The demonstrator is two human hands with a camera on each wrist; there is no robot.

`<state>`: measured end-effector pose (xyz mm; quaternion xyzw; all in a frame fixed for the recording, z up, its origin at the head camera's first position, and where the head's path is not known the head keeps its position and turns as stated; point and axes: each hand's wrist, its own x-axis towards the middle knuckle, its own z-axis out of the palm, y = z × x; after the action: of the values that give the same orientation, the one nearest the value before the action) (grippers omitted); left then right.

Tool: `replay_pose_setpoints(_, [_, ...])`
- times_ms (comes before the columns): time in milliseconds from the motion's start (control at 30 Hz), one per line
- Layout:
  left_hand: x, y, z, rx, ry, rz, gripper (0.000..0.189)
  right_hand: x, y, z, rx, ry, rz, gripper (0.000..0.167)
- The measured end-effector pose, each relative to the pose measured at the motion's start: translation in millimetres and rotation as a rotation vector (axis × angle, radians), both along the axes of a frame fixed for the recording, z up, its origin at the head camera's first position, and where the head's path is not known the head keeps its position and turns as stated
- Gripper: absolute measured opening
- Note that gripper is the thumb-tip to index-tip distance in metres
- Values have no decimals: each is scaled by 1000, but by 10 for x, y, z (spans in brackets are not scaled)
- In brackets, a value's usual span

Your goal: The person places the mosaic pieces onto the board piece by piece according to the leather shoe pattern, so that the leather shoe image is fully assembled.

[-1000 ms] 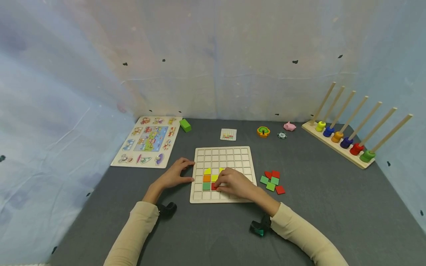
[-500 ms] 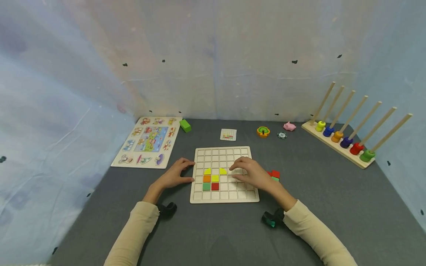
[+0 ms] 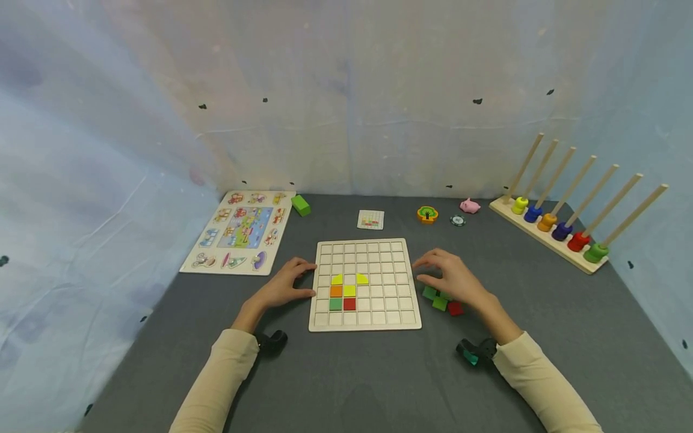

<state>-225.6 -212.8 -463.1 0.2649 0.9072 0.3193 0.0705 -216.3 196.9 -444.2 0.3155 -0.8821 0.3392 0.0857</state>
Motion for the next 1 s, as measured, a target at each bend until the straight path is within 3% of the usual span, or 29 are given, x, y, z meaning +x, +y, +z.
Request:
replay_pose_setpoints(400, [-12,-7,-20,-8,7,5,63,2,344,-34,69,-58,-62,23])
replay_pose_setpoints(733, [-10,-7,-24,-5,1,5,63,-1,486,-45,156,-115,-68,26])
replay_pose_setpoints(1000, [-18,-10,-34,-3,3,7,63,11,561,-77,171,-108,-40,27])
